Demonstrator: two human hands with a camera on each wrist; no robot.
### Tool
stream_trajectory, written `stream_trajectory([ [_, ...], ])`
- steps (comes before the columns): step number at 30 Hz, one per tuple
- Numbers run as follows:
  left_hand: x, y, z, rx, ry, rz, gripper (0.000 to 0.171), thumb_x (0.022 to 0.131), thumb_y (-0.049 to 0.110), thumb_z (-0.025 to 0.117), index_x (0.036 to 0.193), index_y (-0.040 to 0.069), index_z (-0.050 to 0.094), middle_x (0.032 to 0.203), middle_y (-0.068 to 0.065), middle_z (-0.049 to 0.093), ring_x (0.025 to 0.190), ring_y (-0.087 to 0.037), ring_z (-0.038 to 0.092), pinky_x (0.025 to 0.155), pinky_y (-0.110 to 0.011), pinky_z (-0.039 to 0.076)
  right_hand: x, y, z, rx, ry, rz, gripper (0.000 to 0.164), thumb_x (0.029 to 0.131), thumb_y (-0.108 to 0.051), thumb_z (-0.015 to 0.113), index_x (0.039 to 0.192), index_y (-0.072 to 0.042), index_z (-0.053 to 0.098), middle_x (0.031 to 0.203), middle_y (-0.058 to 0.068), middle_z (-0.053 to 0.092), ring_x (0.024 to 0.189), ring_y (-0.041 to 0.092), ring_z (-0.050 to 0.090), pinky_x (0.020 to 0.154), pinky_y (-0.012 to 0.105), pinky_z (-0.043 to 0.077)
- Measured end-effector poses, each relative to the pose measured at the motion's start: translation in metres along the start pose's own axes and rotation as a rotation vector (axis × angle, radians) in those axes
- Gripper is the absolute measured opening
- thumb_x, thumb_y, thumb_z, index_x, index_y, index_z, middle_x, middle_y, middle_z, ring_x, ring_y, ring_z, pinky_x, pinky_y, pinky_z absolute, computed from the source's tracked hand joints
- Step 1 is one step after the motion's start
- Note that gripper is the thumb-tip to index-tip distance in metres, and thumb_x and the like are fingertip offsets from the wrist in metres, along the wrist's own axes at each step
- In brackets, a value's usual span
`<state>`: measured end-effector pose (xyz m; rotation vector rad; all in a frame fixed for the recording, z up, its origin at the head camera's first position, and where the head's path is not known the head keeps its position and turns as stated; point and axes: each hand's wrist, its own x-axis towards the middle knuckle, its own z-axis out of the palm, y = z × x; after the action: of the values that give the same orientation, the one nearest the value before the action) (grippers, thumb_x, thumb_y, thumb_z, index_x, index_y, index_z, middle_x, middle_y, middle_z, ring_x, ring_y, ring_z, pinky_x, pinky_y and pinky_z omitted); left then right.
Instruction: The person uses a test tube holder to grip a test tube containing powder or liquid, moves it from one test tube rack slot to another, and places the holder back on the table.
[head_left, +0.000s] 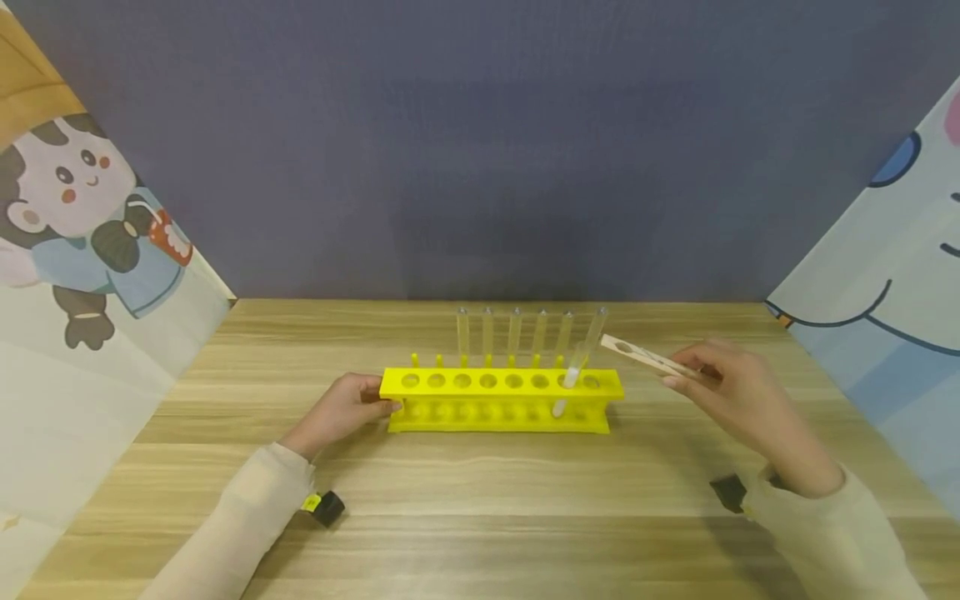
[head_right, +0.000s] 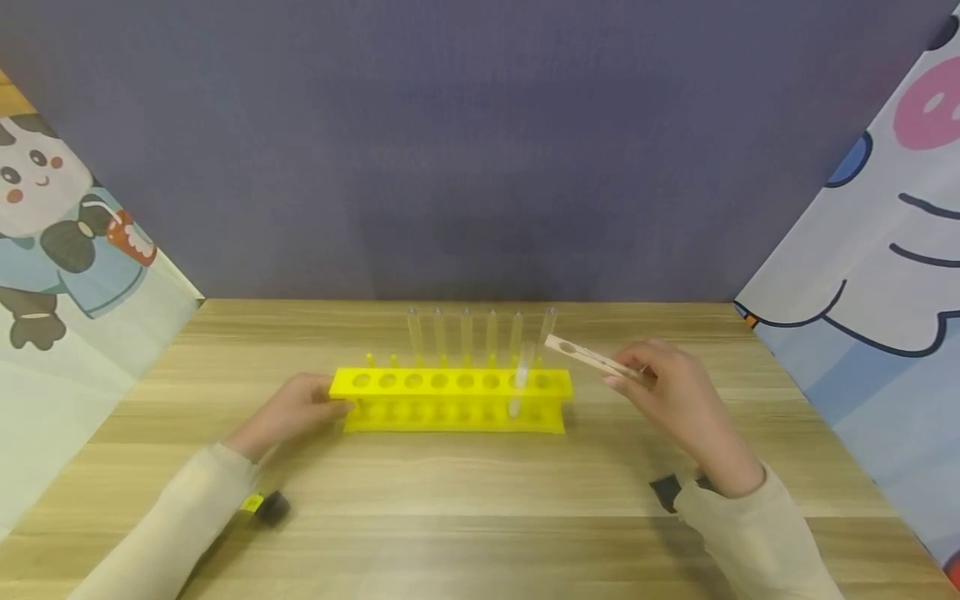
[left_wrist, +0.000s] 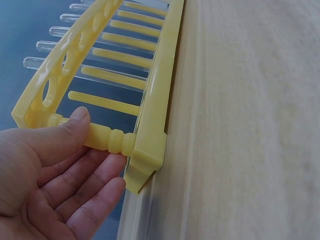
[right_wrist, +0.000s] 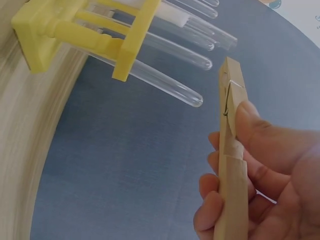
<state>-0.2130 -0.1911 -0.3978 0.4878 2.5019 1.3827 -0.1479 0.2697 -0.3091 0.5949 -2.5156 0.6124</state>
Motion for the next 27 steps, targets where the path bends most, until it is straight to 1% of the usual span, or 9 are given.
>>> stream_trajectory([
  [3,-0.001,0.0,0.0,0.005,-0.004,0.006,0.025,0.088,0.014,0.067,0.111,0.005,0.067,0.112,-0.01,0.067,0.103,-0.021,0.062,0.089,-0.037,0.051,-0.003,0.002,0.001,0.002,-0.003,0.013,0.02,0.069,0.001,0.079,0.084,-0.009,0.069,0.063,-0.009,0.042,0.055,0.002,0.031,0.046,0.019,0.028],
  [8,-0.002,0.0,-0.001,0.005,-0.004,0.011,0.024,0.088,0.014,0.066,0.111,0.005,0.067,0.111,-0.009,0.068,0.102,-0.021,0.062,0.089,-0.036,0.051,-0.007,0.006,0.004,-0.002,0.003,0.037,0.02,0.069,0.002,0.079,0.085,-0.006,0.069,0.068,-0.007,0.05,0.058,0.001,0.036,0.048,0.018,0.033],
  [13,-0.001,0.001,0.0,0.024,0.007,0.014,0.022,0.087,0.013,0.067,0.108,0.005,0.068,0.109,-0.009,0.069,0.097,-0.018,0.063,0.085,-0.033,0.052,-0.01,0.011,0.006,-0.029,-0.001,0.056,0.02,0.07,0.0,0.078,0.087,-0.005,0.069,0.071,-0.004,0.054,0.061,0.002,0.04,0.051,0.02,0.038],
  [17,0.0,0.0,0.0,0.017,0.004,0.008,0.022,0.087,0.013,0.067,0.109,0.005,0.068,0.108,-0.009,0.069,0.095,-0.016,0.063,0.083,-0.03,0.053,-0.014,0.016,0.009,-0.028,-0.029,0.081,0.018,0.073,-0.001,0.077,0.089,-0.003,0.068,0.074,-0.002,0.057,0.064,0.002,0.045,0.051,0.022,0.041],
  [21,0.0,0.0,0.0,0.01,0.007,0.005,0.023,0.087,0.012,0.067,0.109,0.005,0.068,0.109,-0.009,0.069,0.095,-0.016,0.063,0.083,-0.03,0.053,-0.016,0.02,0.013,-0.016,-0.049,0.1,0.016,0.076,-0.002,0.075,0.09,-0.002,0.067,0.075,-0.001,0.056,0.064,0.002,0.043,0.05,0.021,0.038],
  [27,0.0,0.002,0.001,0.004,0.007,0.006,0.023,0.087,0.013,0.067,0.109,0.005,0.068,0.11,-0.01,0.069,0.098,-0.018,0.064,0.086,-0.033,0.052,-0.019,0.022,0.017,-0.015,-0.056,0.126,0.011,0.081,-0.004,0.072,0.09,-0.001,0.067,0.074,0.0,0.055,0.063,0.003,0.041,0.049,0.022,0.035],
])
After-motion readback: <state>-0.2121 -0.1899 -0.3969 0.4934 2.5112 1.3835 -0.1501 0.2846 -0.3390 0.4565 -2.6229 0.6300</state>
